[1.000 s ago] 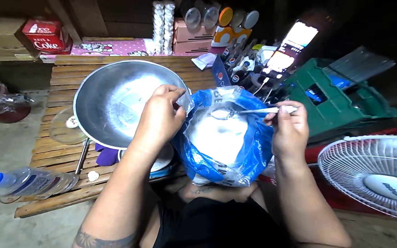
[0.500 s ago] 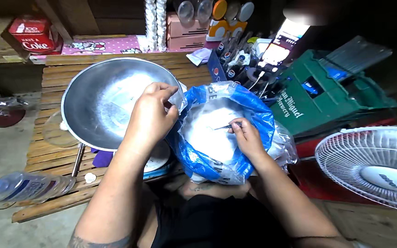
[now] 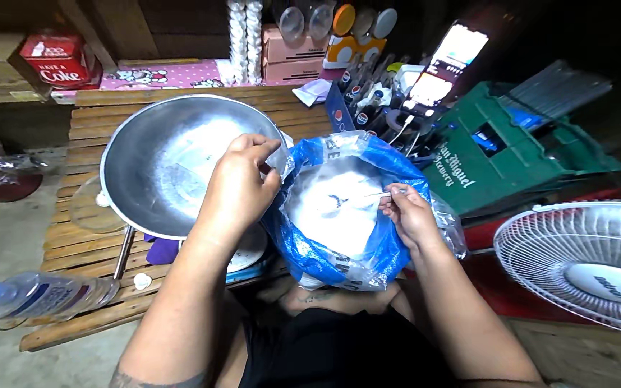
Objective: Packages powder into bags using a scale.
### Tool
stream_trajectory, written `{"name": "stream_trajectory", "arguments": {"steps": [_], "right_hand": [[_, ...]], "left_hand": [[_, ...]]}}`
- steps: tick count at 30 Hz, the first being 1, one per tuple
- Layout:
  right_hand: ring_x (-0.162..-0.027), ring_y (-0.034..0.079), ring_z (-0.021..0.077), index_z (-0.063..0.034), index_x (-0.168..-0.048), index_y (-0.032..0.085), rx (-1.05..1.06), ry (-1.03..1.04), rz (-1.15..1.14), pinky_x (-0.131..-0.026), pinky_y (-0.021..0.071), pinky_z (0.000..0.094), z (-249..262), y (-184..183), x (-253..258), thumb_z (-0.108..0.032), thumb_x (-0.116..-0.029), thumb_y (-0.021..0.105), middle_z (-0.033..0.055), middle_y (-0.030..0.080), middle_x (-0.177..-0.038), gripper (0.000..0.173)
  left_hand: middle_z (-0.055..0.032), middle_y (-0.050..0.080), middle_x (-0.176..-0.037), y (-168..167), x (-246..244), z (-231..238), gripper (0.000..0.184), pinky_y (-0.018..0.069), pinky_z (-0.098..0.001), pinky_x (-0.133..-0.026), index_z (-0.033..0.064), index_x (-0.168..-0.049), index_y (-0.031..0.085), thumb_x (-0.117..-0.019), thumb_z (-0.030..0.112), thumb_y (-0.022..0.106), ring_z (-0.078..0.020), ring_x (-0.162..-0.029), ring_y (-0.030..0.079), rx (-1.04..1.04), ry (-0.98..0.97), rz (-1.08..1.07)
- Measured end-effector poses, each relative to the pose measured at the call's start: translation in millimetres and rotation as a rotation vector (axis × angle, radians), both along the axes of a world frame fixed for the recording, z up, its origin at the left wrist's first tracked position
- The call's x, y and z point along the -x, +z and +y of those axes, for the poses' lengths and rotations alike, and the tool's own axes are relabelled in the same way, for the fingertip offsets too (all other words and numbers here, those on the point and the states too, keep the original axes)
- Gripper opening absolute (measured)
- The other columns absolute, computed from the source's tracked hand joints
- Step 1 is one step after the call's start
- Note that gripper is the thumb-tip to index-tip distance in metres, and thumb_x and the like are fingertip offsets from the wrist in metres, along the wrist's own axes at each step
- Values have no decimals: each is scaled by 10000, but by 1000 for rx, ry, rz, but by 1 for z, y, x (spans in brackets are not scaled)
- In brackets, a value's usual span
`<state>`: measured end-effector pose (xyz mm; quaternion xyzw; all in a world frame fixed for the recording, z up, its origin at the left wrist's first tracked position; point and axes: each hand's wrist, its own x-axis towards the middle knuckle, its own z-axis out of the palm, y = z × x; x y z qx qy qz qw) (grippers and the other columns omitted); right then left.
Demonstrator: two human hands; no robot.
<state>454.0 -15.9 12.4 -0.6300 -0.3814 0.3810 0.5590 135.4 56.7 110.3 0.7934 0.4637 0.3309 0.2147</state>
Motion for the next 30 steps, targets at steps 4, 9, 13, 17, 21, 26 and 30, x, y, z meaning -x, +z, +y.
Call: {"name": "stream_trajectory", "arguments": {"steps": [4, 9, 13, 17, 21, 26, 30], "right_hand": [[-705, 649, 40, -119, -1147, 569, -106, -2, 170, -709, 567, 203, -3, 24, 6, -169, -1111, 386, -54, 654, -814, 194], [-751, 657, 51, -141, -1125, 601, -305, 97, 229, -766, 576, 226, -7, 64, 27, -187, -1106, 374, -50, 658, -840, 232], [-769, 657, 50, -142, -1150, 590, -382, 137, 196, -790, 575, 229, -6, 90, 48, -199, -1107, 371, -51, 652, -861, 230], [-788, 662, 36, -162, -1169, 584, -397, 179, 121, -799, 571, 219, -1, 101, 62, -214, -1107, 380, -61, 669, -888, 219], [-783, 668, 44, -138, -1192, 555, -428, 214, 22, -775, 571, 214, 4, 104, 74, -193, -1106, 382, -45, 670, -896, 201], [-770, 669, 35, -121, -1171, 542, -461, 242, -123, -760, 572, 213, 14, 110, 88, -152, -1095, 421, -63, 675, -858, 146], [-772, 662, 31, -88, -1146, 544, -568, 313, -323, -738, 573, 221, 27, 116, 104, -119, -1070, 486, -63, 678, -865, 100]], "left_hand": [[-160, 625, -1335, -1, 0, 1, 380, 596, -352, -778, 41, -1325, 677, -949, 37, 620, -204, -922, 704, -1, -6, -4], [-168, 630, -1320, -3, -1, 1, 384, 593, -343, -771, 38, -1314, 684, -936, 21, 618, -206, -915, 704, -11, -9, -24], [-163, 632, -1319, -3, 0, 0, 377, 597, -345, -785, 42, -1309, 689, -938, 30, 627, -202, -928, 705, -19, -9, -23], [-172, 636, -1315, -1, 0, -4, 370, 596, -354, -760, 31, -1304, 690, -939, 6, 634, -213, -895, 705, -28, -13, -26], [-168, 637, -1301, -1, -1, -1, 372, 593, -332, -770, 37, -1302, 693, -936, 20, 629, -199, -903, 701, -16, 2, -27], [-166, 637, -1295, 0, -2, -2, 366, 595, -326, -780, 34, -1301, 693, -938, 27, 644, -197, -917, 702, -2, -7, -32], [-159, 640, -1298, 1, -2, -2, 365, 598, -327, -784, 37, -1302, 694, -941, 30, 634, -196, -924, 704, 0, -5, -29]]}}
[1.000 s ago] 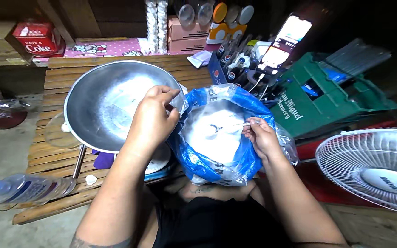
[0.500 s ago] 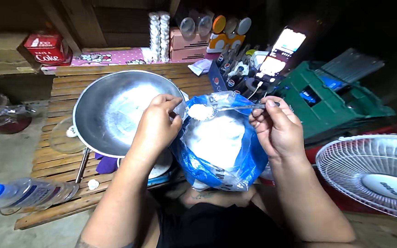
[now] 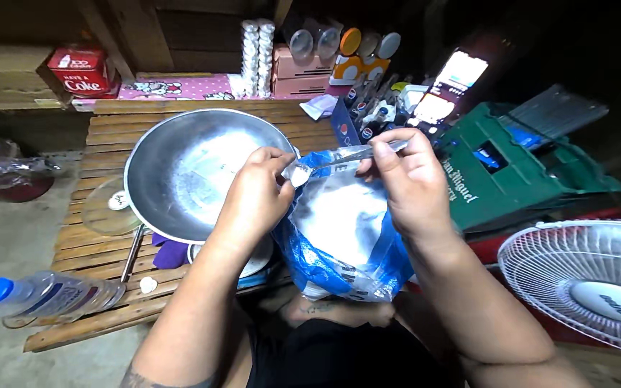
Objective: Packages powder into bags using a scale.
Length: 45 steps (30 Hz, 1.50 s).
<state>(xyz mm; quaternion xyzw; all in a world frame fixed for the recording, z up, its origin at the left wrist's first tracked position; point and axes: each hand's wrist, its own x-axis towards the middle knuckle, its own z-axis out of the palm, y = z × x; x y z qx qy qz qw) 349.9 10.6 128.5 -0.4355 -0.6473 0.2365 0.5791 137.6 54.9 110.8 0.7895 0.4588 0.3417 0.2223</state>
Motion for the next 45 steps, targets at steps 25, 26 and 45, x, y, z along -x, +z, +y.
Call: {"name": "stream_trajectory", "arguments": {"steps": [25, 26, 45], "right_hand": [[-766, 617, 20, -75, -1214, 572, 193, -299, -139, -749, 543, 231, -40, -77, -92, -225, -1099, 413, -49, 632, -877, 247], [-726, 604, 38, -44, -1205, 590, 212, -348, -289, -709, 534, 249, -41, -86, -95, -239, -1104, 405, -13, 631, -842, 287], [-712, 605, 39, -64, -1220, 560, 579, -328, 31, -715, 531, 232, -30, -122, -90, -253, -1119, 373, -26, 603, -816, 285]], "left_hand": [[-152, 630, -1331, 0, 2, 1, 373, 590, -341, -804, 49, -1322, 681, -956, 47, 609, -199, -953, 701, 25, 22, 16], [-155, 629, -1327, 0, 2, 1, 374, 590, -339, -802, 49, -1321, 681, -954, 46, 606, -198, -952, 700, 19, 19, 18], [-148, 626, -1333, 0, 2, 2, 373, 594, -331, -791, 49, -1317, 682, -951, 45, 610, -182, -932, 704, 0, 16, 39]]}}
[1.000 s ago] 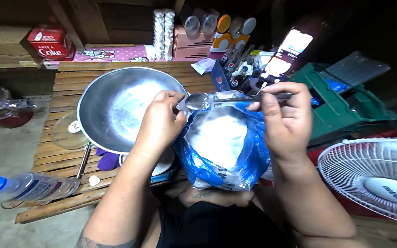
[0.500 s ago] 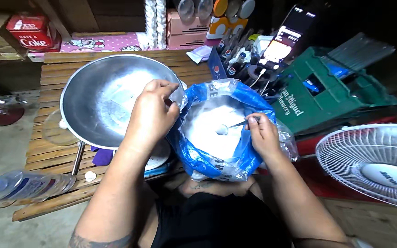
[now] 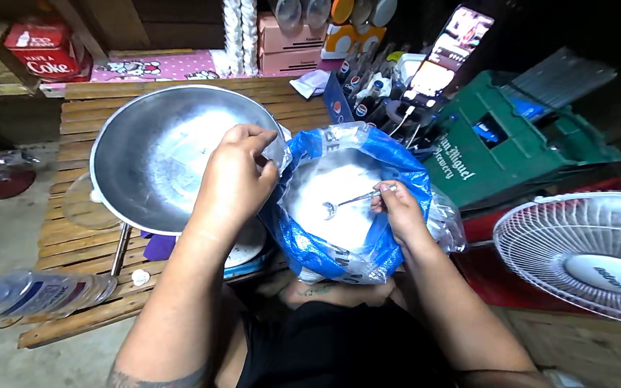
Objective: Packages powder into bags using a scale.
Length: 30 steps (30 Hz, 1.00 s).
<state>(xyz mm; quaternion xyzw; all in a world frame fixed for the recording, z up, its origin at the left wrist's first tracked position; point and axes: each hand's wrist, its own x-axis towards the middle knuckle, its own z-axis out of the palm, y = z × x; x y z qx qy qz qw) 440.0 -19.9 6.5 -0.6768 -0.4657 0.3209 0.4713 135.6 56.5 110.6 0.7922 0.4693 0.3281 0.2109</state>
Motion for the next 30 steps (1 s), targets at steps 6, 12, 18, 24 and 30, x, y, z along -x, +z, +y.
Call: {"name": "stream_trajectory", "arguments": {"steps": [6, 12, 18, 24, 30], "right_hand": [[-691, 622, 31, -112, -1174, 555, -32, -112, 339, -710, 554, 218, 2, 5, -6, -227, -1119, 383, -70, 612, -785, 214], [-694, 622, 33, -143, -1107, 584, -191, -51, 495, -719, 557, 205, 0, 43, 4, -205, -1116, 351, -69, 617, -784, 242], [-734, 622, 32, -169, -1116, 606, -335, 89, 500, -746, 551, 207, 1, 90, 27, -245, -1115, 346, -68, 617, -824, 270], [-734, 652, 47, -144, -1109, 596, -406, 124, 473, -762, 575, 226, 15, 112, 53, -195, -1107, 364, -62, 646, -811, 238], [-758, 673, 30, -143, -1140, 550, -468, 228, 252, -768, 584, 225, 27, 119, 73, -170, -1100, 406, -92, 672, -825, 152]], "left_hand": [[-153, 624, -1342, 0, -1, 0, 379, 591, -347, -801, 49, -1324, 680, -952, 43, 609, -193, -942, 703, 6, 0, 1], [-149, 626, -1340, -1, 0, 1, 378, 595, -354, -787, 54, -1322, 682, -951, 45, 610, -199, -930, 705, 3, -11, -10], [-149, 631, -1330, -2, 0, 1, 377, 594, -340, -782, 53, -1311, 690, -943, 41, 612, -194, -934, 702, -1, -9, -22], [-150, 633, -1322, -1, 0, 0, 371, 587, -333, -779, 51, -1310, 690, -944, 39, 630, -188, -921, 696, 11, -4, -40], [-157, 640, -1305, 0, 0, -1, 368, 590, -335, -779, 43, -1301, 695, -938, 30, 634, -195, -919, 698, 2, -4, -51]]}}
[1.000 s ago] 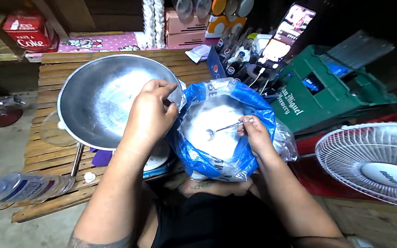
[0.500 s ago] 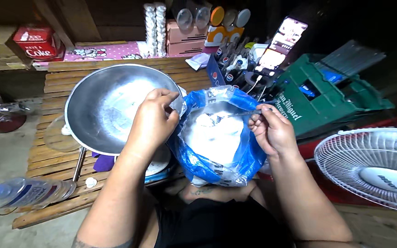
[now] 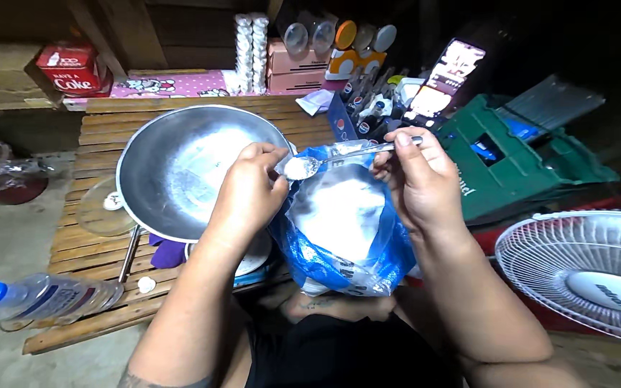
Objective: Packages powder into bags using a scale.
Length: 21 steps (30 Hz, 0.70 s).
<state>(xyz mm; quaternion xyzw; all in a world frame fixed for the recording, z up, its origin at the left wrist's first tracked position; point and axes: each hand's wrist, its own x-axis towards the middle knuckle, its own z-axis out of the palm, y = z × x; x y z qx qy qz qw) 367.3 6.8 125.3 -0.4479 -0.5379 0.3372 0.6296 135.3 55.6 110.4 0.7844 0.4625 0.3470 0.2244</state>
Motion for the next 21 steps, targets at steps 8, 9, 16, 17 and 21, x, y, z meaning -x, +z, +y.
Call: {"name": "stream_trajectory", "arguments": {"steps": [8, 9, 16, 17, 21], "right_hand": [[-811, 664, 39, 31, -1137, 585, -321, 52, -609, -758, 581, 224, 8, 5, 42, -100, -1042, 537, 40, 683, -924, 169], [-837, 670, 62, 36, -1141, 607, -368, 51, -705, -784, 580, 239, 9, 6, 44, -116, -1044, 536, 62, 691, -936, 194], [-887, 652, 39, 50, -1154, 599, -508, -22, -771, -846, 561, 218, 1, 9, 24, -133, -1071, 504, 72, 682, -981, 222], [-889, 654, 11, 41, -1159, 578, -503, -23, -718, -844, 571, 203, 0, 7, 20, -129, -1074, 501, 45, 676, -993, 204], [-887, 658, -14, -73, -1178, 544, -444, -64, -501, -839, 578, 202, -5, -3, 4, -98, -1070, 498, -78, 673, -998, 121]], "left_hand": [[-146, 647, -1298, 2, 0, 0, 353, 589, -337, -789, 52, -1288, 703, -944, 40, 624, -190, -923, 699, -1, 20, 12], [-137, 649, -1302, 1, 1, 0, 348, 589, -329, -785, 57, -1283, 706, -945, 49, 622, -180, -921, 700, -5, 26, 11], [-145, 643, -1323, 2, 3, 1, 360, 591, -348, -825, 41, -1290, 698, -939, 39, 617, -190, -966, 706, 4, 59, -13], [-143, 643, -1323, 2, 3, 1, 360, 592, -346, -823, 44, -1290, 698, -939, 40, 617, -187, -965, 706, 5, 60, -12], [-149, 646, -1320, 2, 2, 0, 358, 590, -367, -836, 40, -1292, 695, -941, 56, 628, -204, -971, 706, 4, 53, -15]]}}
